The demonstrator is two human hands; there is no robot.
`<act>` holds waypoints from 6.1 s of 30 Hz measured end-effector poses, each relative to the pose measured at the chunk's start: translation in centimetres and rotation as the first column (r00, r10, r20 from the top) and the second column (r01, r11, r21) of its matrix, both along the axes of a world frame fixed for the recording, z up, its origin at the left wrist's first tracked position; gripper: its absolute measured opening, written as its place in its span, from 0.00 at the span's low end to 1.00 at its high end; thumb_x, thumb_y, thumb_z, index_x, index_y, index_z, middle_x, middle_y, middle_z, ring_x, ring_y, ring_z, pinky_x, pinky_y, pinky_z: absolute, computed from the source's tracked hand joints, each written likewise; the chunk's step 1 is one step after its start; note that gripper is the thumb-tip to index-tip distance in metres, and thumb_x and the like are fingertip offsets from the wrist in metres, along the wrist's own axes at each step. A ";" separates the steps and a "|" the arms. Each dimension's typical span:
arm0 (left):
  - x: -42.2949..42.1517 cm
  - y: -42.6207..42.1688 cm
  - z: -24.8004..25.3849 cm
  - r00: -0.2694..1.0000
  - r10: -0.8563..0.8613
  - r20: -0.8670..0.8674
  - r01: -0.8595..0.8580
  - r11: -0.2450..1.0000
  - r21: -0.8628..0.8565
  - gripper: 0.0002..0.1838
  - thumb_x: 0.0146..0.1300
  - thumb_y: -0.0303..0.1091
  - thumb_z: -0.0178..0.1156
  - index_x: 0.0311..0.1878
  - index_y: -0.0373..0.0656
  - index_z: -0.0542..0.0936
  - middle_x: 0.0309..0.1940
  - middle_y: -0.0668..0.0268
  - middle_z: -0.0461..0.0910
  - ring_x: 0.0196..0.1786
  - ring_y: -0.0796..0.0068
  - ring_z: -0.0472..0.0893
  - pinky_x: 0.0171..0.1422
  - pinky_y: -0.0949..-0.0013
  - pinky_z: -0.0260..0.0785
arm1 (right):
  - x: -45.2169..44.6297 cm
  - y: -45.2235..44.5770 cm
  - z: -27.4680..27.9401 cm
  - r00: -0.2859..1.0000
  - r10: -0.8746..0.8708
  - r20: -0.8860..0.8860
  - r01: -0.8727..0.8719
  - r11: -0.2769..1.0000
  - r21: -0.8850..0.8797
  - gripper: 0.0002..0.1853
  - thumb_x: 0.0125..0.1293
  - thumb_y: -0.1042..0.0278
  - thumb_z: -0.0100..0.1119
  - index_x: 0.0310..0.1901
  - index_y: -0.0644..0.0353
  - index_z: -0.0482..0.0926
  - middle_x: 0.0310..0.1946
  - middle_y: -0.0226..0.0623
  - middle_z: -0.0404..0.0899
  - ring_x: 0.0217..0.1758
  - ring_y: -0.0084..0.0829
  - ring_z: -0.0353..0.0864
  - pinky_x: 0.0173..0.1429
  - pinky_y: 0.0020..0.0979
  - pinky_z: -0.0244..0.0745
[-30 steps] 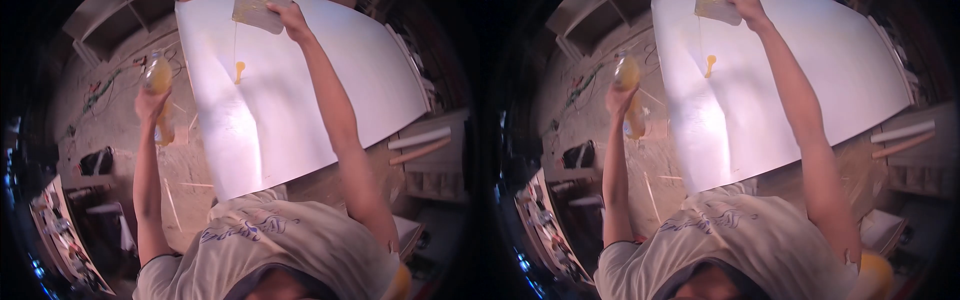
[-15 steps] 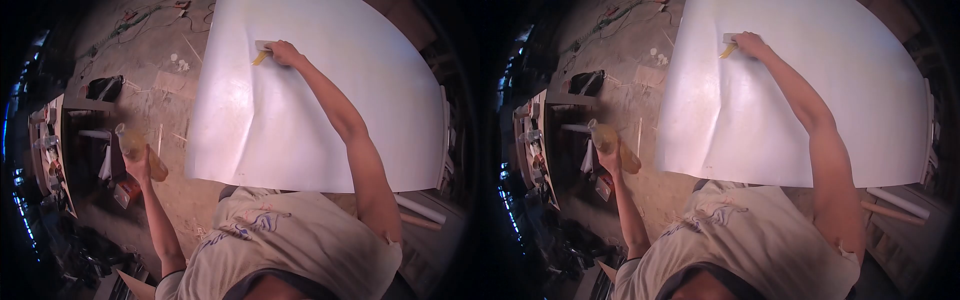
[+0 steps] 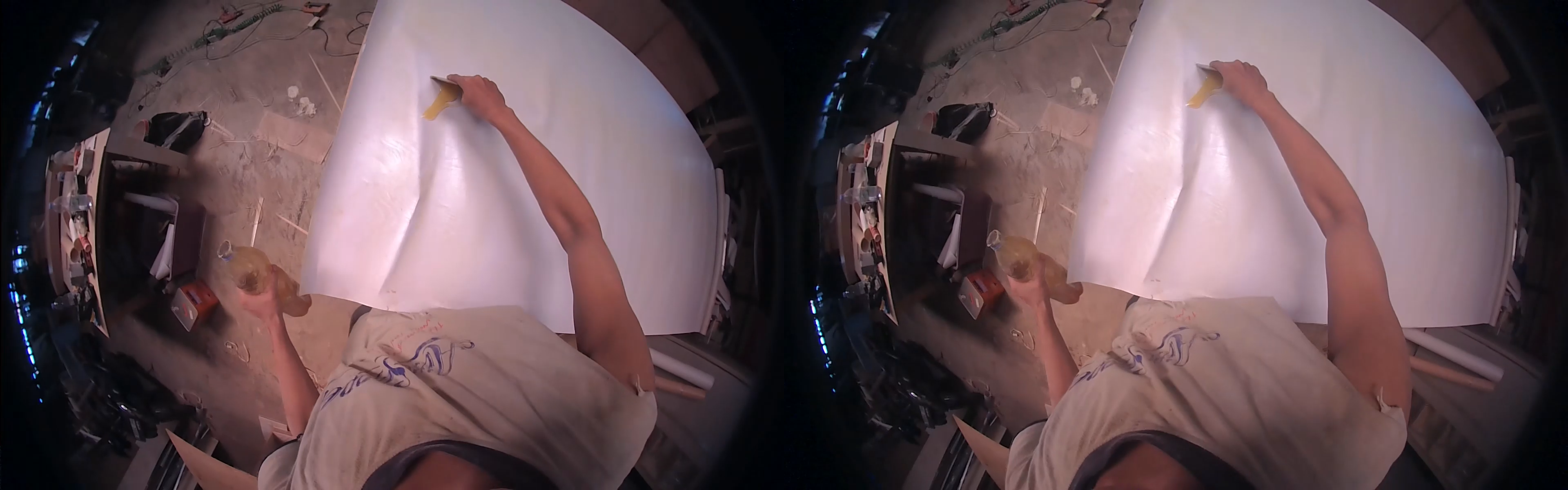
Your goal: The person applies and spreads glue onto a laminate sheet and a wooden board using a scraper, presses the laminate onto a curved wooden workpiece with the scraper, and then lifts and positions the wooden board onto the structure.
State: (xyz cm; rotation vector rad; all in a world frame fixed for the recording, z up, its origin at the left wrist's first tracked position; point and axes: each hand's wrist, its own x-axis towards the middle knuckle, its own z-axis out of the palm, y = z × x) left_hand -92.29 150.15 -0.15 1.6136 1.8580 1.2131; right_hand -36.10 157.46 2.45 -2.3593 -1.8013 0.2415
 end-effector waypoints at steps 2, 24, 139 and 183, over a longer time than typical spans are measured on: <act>1.0 0.1 0.2 0.997 0.023 0.073 -0.023 1.000 0.002 0.30 0.41 0.39 0.79 0.44 0.33 0.78 0.39 0.56 0.82 0.41 0.63 0.83 0.49 0.64 0.74 | 0.1 0.3 1.0 0.999 0.011 0.039 -0.010 1.000 -0.015 0.29 0.55 0.80 0.46 0.59 0.47 0.76 0.46 0.40 0.82 0.50 0.43 0.79 0.55 0.42 0.75; 17.5 15.2 0.0 0.705 -0.548 -0.450 0.478 0.836 -0.270 0.43 0.31 0.48 0.80 0.51 0.40 0.71 0.38 0.53 0.82 0.44 0.53 0.81 0.48 0.55 0.70 | 3.2 -2.0 -0.4 0.985 0.082 -0.155 -0.121 0.955 -0.269 0.29 0.51 0.89 0.49 0.52 0.49 0.82 0.50 0.37 0.81 0.58 0.38 0.76 0.60 0.36 0.72; -9.6 -17.7 -11.9 0.906 0.350 -0.239 -0.403 0.533 -0.744 0.37 0.42 0.34 0.78 0.53 0.24 0.74 0.51 0.48 0.79 0.53 0.58 0.80 0.59 0.61 0.71 | 5.9 -5.5 1.6 0.946 -0.207 -0.249 0.080 0.894 -0.440 0.42 0.45 0.88 0.36 0.64 0.45 0.72 0.59 0.42 0.75 0.59 0.38 0.75 0.64 0.36 0.68; -3.9 -4.9 -6.9 0.885 -0.109 0.453 0.226 0.951 -0.213 0.41 0.31 0.35 0.84 0.51 0.33 0.75 0.44 0.58 0.80 0.44 0.66 0.80 0.53 0.64 0.73 | -6.5 -12.5 11.1 0.848 -0.257 -0.463 0.340 0.935 0.103 0.19 0.62 0.70 0.51 0.53 0.68 0.76 0.43 0.42 0.82 0.48 0.33 0.78 0.55 0.33 0.70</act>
